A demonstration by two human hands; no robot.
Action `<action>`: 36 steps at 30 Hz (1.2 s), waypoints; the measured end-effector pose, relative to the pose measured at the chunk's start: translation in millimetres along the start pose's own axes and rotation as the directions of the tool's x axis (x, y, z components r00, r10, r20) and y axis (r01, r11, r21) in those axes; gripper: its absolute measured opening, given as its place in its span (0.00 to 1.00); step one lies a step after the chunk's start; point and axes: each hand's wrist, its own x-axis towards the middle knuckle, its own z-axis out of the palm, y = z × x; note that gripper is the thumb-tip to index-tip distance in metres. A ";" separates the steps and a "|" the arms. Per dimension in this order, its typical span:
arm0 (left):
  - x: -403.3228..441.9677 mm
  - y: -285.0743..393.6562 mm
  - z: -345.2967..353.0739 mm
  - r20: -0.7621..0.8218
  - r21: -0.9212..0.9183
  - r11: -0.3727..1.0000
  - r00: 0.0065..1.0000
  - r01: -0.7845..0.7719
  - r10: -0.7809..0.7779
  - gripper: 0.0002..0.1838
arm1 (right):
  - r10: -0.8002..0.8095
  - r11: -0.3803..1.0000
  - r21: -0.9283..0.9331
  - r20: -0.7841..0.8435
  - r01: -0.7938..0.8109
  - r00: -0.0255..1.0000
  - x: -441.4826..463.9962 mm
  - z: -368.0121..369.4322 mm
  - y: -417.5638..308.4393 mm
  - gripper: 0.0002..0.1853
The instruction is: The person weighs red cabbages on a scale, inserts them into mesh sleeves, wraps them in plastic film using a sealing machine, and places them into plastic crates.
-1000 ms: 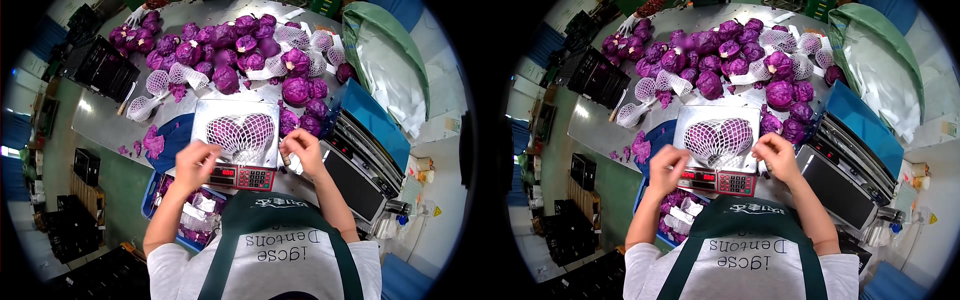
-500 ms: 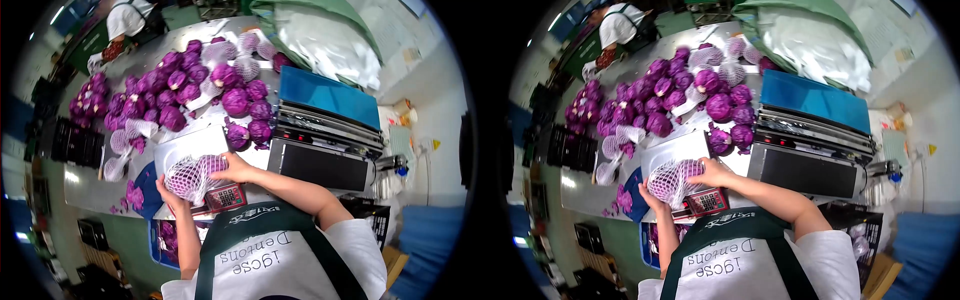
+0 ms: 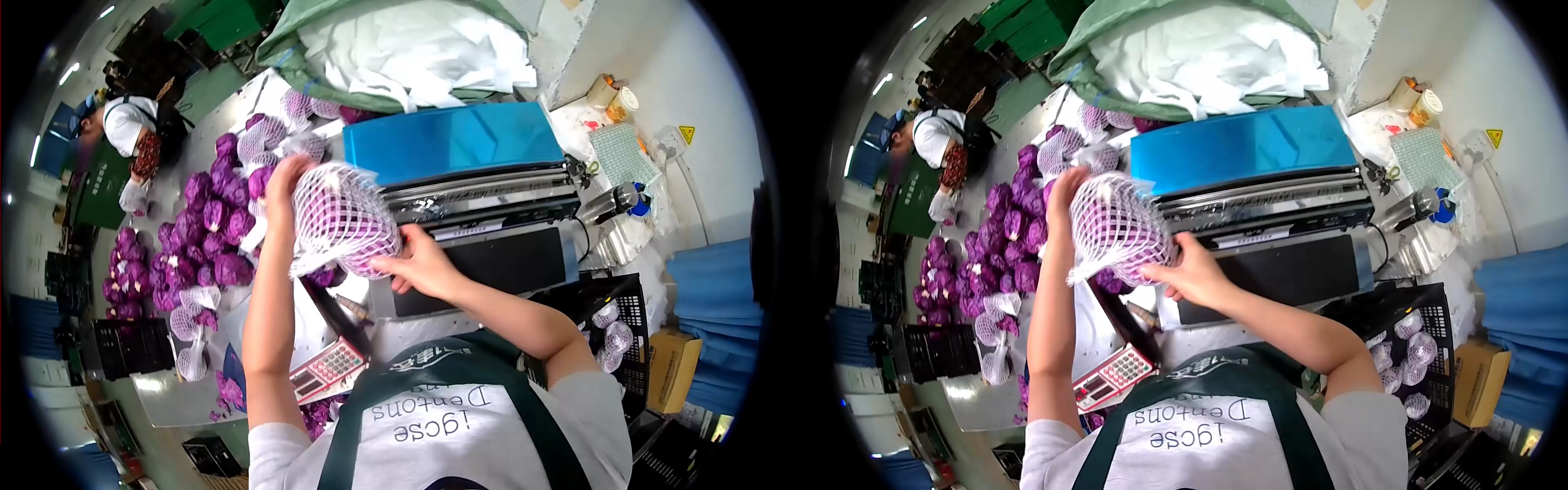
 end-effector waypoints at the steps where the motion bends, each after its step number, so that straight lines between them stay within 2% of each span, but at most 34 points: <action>1: 30.8 -2.1 28.1 0.068 0.011 1.000 0.998 -0.007 0.006 0.21 | -0.030 0.999 -0.021 -0.056 0.028 0.998 4.0 -18.5 -11.9 0.34; 3: 80.7 -1.7 86.9 0.256 -0.019 0.987 0.955 0.161 -0.151 0.22 | -0.130 0.989 -0.095 -0.159 0.116 0.979 14.4 -57.9 -30.9 0.34; 5: 115.8 -13.3 141.4 0.310 -0.001 0.960 0.913 0.281 -0.267 0.26 | -0.225 0.962 -0.216 -0.291 0.165 0.930 21.9 -94.1 -53.0 0.39; 7: 154.1 -48.0 169.9 0.442 -0.066 0.899 0.821 0.433 -0.363 0.26 | -0.170 0.951 -0.301 -0.336 0.066 0.926 34.6 -130.1 -66.6 0.42; 8: 170.5 -70.7 179.5 0.465 -0.056 0.892 0.802 0.449 -0.374 0.26 | -0.120 0.934 -0.357 -0.371 -0.022 0.921 42.6 -144.8 -69.9 0.43; 11: 203.3 -141.4 203.6 0.392 -0.170 0.810 0.793 0.561 -0.467 0.23 | -0.045 0.918 -0.381 -0.377 -0.111 0.925 62.5 -177.4 -54.8 0.45; 12: 197.1 -126.4 205.0 0.459 -0.185 0.819 0.784 0.543 -0.417 0.21 | -0.163 0.851 -0.522 -0.365 -0.056 0.917 67.2 -184.9 -45.8 0.46; 13: 191.7 -124.6 210.6 0.419 -0.147 0.825 0.790 0.546 -0.448 0.21 | 0.010 0.868 -0.471 -0.303 -0.158 0.953 57.3 -182.0 -68.0 0.47; 17: 182.6 -114.6 212.0 0.449 -0.219 0.795 0.782 0.565 -0.432 0.20 | -0.100 0.872 -0.489 -0.157 0.011 0.983 66.5 -199.8 -48.0 0.48; 19: 185.8 -125.0 208.4 0.424 -0.217 0.829 0.814 0.516 -0.396 0.20 | -0.099 0.857 -0.514 -0.109 0.030 0.989 66.2 -202.8 -58.0 0.50; 22: 182.4 -124.6 193.6 0.305 -0.035 0.910 0.871 0.413 -0.384 0.18 | -0.008 0.828 -0.561 -0.050 -0.022 0.999 65.2 -212.6 -61.6 0.52; 23: 180.2 -122.2 187.9 0.252 0.026 0.930 0.898 0.366 -0.360 0.17 | 0.077 0.857 -0.507 -0.046 -0.089 0.996 62.3 -213.3 -63.9 0.50; 24: 173.3 -115.9 181.4 0.196 0.090 0.958 0.939 0.271 -0.284 0.16 | 0.007 0.851 -0.525 -0.007 -0.009 1.000 61.1 -217.8 -59.8 0.48; 25: 167.9 -106.3 171.7 0.125 0.265 0.940 0.959 0.214 -0.253 0.16 | -0.067 0.840 -0.538 0.030 0.072 0.997 58.4 -222.0 -59.1 0.46; 27: 145.8 -92.9 141.5 0.068 0.367 0.928 0.993 0.061 -0.093 0.15 | -0.102 0.836 -0.536 0.066 0.121 0.993 44.8 -230.5 -72.1 0.40; 28: 134.9 -84.5 116.2 0.167 0.628 0.747 0.975 -0.218 0.144 0.13 | -0.203 0.760 -0.609 0.111 0.228 0.973 41.1 -239.1 -69.8 0.33; 29: 111.8 -65.1 109.6 0.185 0.711 0.638 0.954 -0.295 0.235 0.11 | -0.252 0.676 -0.673 0.171 0.300 0.952 33.5 -249.2 -75.7 0.24; 30: 88.8 -48.8 101.8 0.211 0.747 0.591 0.951 -0.306 0.226 0.08 | -0.382 0.452 -0.738 0.346 0.500 0.857 32.2 -263.3 -78.6 0.20; 31: 62.7 -30.4 100.8 0.205 0.803 0.549 0.972 -0.233 0.112 0.05 | -0.447 0.187 -0.736 0.526 0.650 0.724 31.2 -276.6 -81.4 0.16; 32: 44.9 -18.7 94.4 0.372 0.809 0.469 0.926 -0.354 0.056 0.04 | -0.378 0.160 -0.732 0.575 0.663 0.726 26.5 -283.9 -85.9 0.11; 33: 31.0 -13.8 88.7 0.568 0.764 0.357 0.823 -0.537 0.020 0.04 | -0.303 0.063 -0.724 0.642 0.687 0.704 25.2 -292.7 -87.3 0.13; 34: 15.7 -5.9 94.1 0.678 0.725 0.191 0.734 -0.662 -0.028 0.07 | -0.260 0.000 -0.705 0.685 0.709 0.681 26.2 -298.9 -86.0 0.13; 35: 8.2 -6.9 91.5 0.761 0.646 0.093 0.629 -0.758 -0.158 0.16 | -0.212 -0.067 -0.678 0.726 0.732 0.654 29.6 -303.3 -82.3 0.14; 36: 5.9 -10.5 94.6 0.809 0.554 0.005 0.537 -0.832 -0.240 0.20 | -0.197 -0.122 -0.659 0.749 0.742 0.632 34.9 -305.2 -75.4 0.13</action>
